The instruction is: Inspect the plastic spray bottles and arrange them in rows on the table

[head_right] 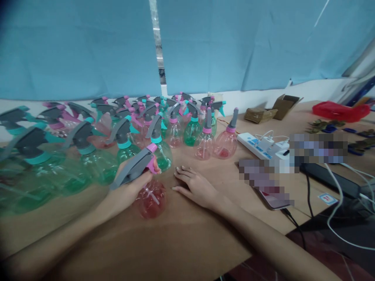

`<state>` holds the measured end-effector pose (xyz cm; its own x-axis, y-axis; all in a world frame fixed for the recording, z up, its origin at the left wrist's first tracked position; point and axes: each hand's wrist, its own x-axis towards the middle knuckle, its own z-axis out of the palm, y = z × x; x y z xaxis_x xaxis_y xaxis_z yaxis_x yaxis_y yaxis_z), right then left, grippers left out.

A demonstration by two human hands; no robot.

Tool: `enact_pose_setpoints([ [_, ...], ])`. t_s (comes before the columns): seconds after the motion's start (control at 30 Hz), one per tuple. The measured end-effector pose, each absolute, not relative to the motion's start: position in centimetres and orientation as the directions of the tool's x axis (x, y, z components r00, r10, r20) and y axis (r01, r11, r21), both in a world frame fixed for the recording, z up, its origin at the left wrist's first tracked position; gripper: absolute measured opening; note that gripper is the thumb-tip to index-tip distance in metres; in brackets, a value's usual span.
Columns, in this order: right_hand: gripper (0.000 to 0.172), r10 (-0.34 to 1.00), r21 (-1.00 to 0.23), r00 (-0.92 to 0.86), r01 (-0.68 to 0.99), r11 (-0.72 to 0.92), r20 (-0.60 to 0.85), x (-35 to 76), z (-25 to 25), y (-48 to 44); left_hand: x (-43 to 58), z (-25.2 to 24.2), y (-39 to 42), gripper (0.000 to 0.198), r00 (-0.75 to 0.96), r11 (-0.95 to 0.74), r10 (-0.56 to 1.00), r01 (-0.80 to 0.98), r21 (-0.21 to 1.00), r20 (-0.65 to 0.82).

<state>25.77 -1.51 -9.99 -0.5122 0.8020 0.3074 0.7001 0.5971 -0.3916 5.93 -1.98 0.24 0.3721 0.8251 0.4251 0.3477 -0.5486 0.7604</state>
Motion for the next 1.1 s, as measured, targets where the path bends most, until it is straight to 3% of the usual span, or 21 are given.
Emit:
enact_pose_setpoints([
  [0.23, 0.052, 0.805, -0.414, -0.509, 0.69, 0.594, 0.305, 25.83, -10.0, -1.44, 5.58, 0.29, -1.86, 0.019, 0.364, -0.554, 0.828, 0.408, 0.726, 0.428],
  [0.57, 0.053, 0.794, -0.399, -0.521, 0.687, 0.608, 0.312, 25.87, -9.96, -1.36, 5.68, -0.22, -1.94, 0.041, 0.364, -0.538, 0.827, 0.295, 0.79, 0.428],
  [0.87, 0.053, 0.798, -0.384, -0.525, 0.699, 0.603, 0.296, 25.87, -9.72, -1.43, 5.83, -0.03, -2.07, 0.039, 0.405, -0.441, 0.848, 0.183, 0.878, 0.341],
  [1.1, 0.054, 0.791, -0.38, -0.529, 0.693, 0.612, 0.309, 25.95, -10.06, -1.28, 5.84, 0.07, -2.0, 0.033, 0.392, -0.463, 0.849, 0.23, 0.856, 0.354],
])
